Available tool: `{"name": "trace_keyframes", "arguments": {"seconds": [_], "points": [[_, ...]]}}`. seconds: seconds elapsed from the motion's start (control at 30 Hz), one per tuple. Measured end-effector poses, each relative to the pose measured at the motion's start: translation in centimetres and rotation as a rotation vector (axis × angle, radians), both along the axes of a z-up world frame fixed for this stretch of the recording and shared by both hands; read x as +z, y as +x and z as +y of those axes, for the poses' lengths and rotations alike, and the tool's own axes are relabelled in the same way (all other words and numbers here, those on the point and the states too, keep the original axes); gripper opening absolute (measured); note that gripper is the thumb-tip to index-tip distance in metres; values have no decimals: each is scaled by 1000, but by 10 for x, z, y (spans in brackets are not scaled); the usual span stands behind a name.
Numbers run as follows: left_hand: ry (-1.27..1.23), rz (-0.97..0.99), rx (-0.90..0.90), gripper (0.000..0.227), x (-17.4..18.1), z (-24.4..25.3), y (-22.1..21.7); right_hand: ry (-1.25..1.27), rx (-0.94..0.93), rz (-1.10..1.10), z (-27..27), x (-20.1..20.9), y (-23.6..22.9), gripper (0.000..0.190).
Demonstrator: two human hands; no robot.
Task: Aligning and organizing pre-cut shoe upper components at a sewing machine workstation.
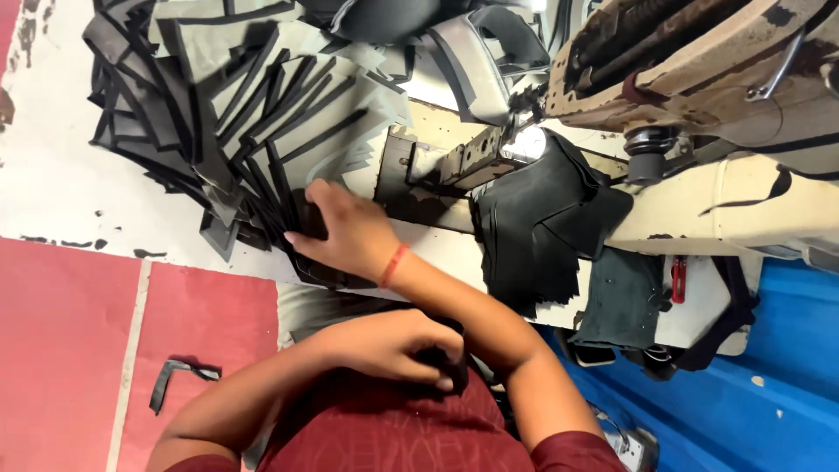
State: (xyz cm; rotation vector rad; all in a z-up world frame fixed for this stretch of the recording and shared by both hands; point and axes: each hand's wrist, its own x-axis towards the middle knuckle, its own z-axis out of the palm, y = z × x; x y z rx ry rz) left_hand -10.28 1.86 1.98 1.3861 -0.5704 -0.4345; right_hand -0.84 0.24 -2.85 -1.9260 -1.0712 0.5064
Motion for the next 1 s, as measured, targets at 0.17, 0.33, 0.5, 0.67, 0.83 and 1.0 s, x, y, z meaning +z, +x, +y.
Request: {"name": "trace_keyframes", "arguments": {"seconds": [0.17,0.33,0.5,0.67,0.83,1.0], "points": [[-25,3,-122,26,-17,32,-8,57,56,275,-26,-30,14,52],[-364,347,92,21,-32,64,-5,182,103,748,-60,-60,32,47],[-728,446,1050,13,-117,66,23,309,-138,499,-90,-51,41,34],[-510,609,1148,21,-72,63,31,427,-336,20,-132,48,45,30],[-591,547,1004,27,-54,38,37,166,-116,-331,-138,50,29,52],[-730,728,913,31,-41,33,38,122,-142,-380,-131,46,10,50]]}}
